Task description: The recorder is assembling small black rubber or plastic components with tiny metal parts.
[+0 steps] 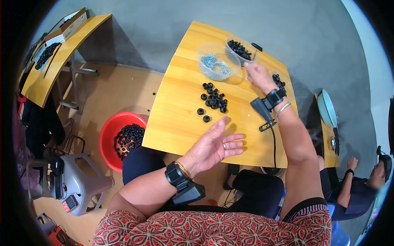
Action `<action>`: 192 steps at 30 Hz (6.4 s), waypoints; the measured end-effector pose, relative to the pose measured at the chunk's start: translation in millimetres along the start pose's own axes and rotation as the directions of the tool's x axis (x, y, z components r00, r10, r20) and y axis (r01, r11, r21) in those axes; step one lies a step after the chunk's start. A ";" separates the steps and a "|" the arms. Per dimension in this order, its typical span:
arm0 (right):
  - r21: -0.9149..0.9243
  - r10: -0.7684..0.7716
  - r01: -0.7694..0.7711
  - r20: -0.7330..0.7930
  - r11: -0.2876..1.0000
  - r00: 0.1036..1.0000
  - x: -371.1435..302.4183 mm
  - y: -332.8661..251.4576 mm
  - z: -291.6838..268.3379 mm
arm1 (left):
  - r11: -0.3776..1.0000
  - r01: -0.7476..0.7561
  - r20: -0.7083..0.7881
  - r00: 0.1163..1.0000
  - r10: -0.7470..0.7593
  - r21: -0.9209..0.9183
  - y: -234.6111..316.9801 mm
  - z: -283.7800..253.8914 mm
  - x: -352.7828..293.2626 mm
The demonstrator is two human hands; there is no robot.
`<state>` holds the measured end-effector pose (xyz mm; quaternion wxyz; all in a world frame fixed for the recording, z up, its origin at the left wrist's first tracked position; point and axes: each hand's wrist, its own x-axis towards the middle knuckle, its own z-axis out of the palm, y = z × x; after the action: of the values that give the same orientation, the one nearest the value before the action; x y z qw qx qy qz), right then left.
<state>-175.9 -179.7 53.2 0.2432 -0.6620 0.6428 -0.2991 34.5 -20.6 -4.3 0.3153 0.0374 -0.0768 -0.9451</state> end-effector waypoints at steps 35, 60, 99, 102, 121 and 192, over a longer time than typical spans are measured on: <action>0.927 0.232 0.167 -0.253 0.334 0.939 -209.4 106.3 -26.9 | 0.969 -0.079 0.009 0.997 0.079 0.232 -2.4 -1.0 5.1; -0.554 0.039 -0.095 -0.112 0.827 0.993 -161.1 81.8 -35.7 | 0.931 -0.129 0.053 0.992 0.117 0.342 -4.2 -5.8 -1.9; -0.577 0.307 -0.333 -0.146 0.746 0.940 -101.5 97.3 -96.9 | 0.964 -0.028 -0.023 0.999 0.035 0.265 -6.6 -3.4 5.9; -0.534 0.509 -0.425 0.012 0.731 0.861 -105.7 77.5 -95.5 | 0.965 -0.022 -0.028 0.999 0.030 0.262 -3.4 -4.7 2.9; -0.578 0.144 -0.125 -0.012 0.807 0.989 -66.6 73.1 -65.6 | 0.976 -0.037 -0.018 0.999 0.042 0.216 -5.2 -2.9 5.5; -0.538 -0.098 0.043 -0.074 0.842 0.992 -89.3 55.3 -76.1 | 0.986 -0.048 -0.088 0.994 0.063 0.160 -5.1 -8.5 11.1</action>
<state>-268.3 -88.9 60.2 0.0060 -0.7113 0.6869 -0.1490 23.6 -24.3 -13.8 0.3407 0.1038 -0.1375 -0.9242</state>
